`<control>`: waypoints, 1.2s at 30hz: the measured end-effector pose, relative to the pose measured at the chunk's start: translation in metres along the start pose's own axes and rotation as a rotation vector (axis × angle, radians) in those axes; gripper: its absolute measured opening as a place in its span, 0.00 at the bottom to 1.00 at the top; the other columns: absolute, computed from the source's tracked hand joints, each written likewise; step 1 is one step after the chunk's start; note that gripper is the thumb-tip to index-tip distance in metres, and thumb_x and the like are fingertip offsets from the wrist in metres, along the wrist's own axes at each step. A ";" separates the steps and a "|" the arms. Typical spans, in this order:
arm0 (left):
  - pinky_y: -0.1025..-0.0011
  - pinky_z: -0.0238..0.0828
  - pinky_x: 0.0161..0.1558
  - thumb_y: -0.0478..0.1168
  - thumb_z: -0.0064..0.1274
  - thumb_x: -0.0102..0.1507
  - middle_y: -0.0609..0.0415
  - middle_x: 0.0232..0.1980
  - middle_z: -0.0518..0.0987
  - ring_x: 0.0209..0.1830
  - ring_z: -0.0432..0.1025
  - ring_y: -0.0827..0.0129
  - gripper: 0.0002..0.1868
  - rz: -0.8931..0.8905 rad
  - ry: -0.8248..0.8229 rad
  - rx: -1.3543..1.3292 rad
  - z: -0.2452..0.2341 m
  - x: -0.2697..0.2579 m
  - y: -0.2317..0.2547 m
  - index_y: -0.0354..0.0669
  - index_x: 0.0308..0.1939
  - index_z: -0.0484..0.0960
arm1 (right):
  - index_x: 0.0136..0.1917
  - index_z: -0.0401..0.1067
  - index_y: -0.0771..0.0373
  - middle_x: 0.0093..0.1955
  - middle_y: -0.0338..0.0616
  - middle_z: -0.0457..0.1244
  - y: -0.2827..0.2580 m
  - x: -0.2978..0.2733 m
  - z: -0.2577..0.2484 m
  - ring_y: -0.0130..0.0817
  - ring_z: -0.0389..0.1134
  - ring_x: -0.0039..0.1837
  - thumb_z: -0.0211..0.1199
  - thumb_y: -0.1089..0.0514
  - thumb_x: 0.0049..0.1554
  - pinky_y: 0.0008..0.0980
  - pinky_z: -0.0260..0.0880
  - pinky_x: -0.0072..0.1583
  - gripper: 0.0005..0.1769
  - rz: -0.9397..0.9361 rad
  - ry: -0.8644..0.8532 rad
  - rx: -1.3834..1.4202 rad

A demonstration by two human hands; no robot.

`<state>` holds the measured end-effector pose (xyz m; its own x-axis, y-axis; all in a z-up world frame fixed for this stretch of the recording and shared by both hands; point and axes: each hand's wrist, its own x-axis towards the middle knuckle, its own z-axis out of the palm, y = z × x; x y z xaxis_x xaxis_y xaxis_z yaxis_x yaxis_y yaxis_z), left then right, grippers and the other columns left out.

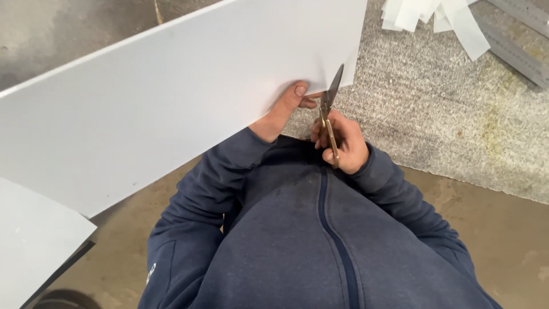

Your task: The person picks up a pair of scissors and a white rectangular sheet from a workbench. They proceed to cut the sheet into multiple thin strips using the scissors, holding the material with one hand and cutting with the other. The cut strips are placed on the table, and the person briefly folds one of the strips at the end.

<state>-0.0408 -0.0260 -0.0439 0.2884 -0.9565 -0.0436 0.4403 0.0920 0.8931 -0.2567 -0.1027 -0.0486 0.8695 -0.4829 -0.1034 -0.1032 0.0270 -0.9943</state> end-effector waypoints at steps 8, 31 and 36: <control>0.58 0.81 0.56 0.47 0.51 0.75 0.42 0.53 0.79 0.54 0.81 0.55 0.22 0.003 -0.061 -0.039 -0.010 0.002 -0.023 0.27 0.61 0.76 | 0.56 0.68 0.65 0.42 0.39 0.65 -0.003 0.000 -0.001 0.23 0.67 0.41 0.68 0.22 0.51 0.24 0.69 0.45 0.44 0.039 0.015 0.023; 0.59 0.76 0.64 0.61 0.44 0.72 0.39 0.64 0.79 0.60 0.78 0.56 0.37 -0.167 -0.136 0.076 -0.026 0.000 -0.075 0.28 0.68 0.69 | 0.48 0.67 0.63 0.38 0.36 0.65 -0.001 0.000 -0.003 0.20 0.64 0.37 0.68 0.24 0.52 0.22 0.65 0.41 0.39 0.028 0.038 -0.092; 0.58 0.72 0.67 0.65 0.41 0.71 0.41 0.64 0.79 0.61 0.77 0.56 0.41 -0.200 -0.154 0.069 -0.029 0.002 -0.096 0.30 0.69 0.65 | 0.47 0.67 0.63 0.38 0.36 0.64 -0.002 0.001 -0.002 0.21 0.63 0.37 0.68 0.24 0.53 0.23 0.64 0.41 0.38 0.016 0.052 -0.114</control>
<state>-0.0575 -0.0287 -0.1424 0.0663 -0.9852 -0.1582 0.4153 -0.1169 0.9021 -0.2570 -0.1050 -0.0463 0.8413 -0.5281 -0.1151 -0.1738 -0.0627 -0.9828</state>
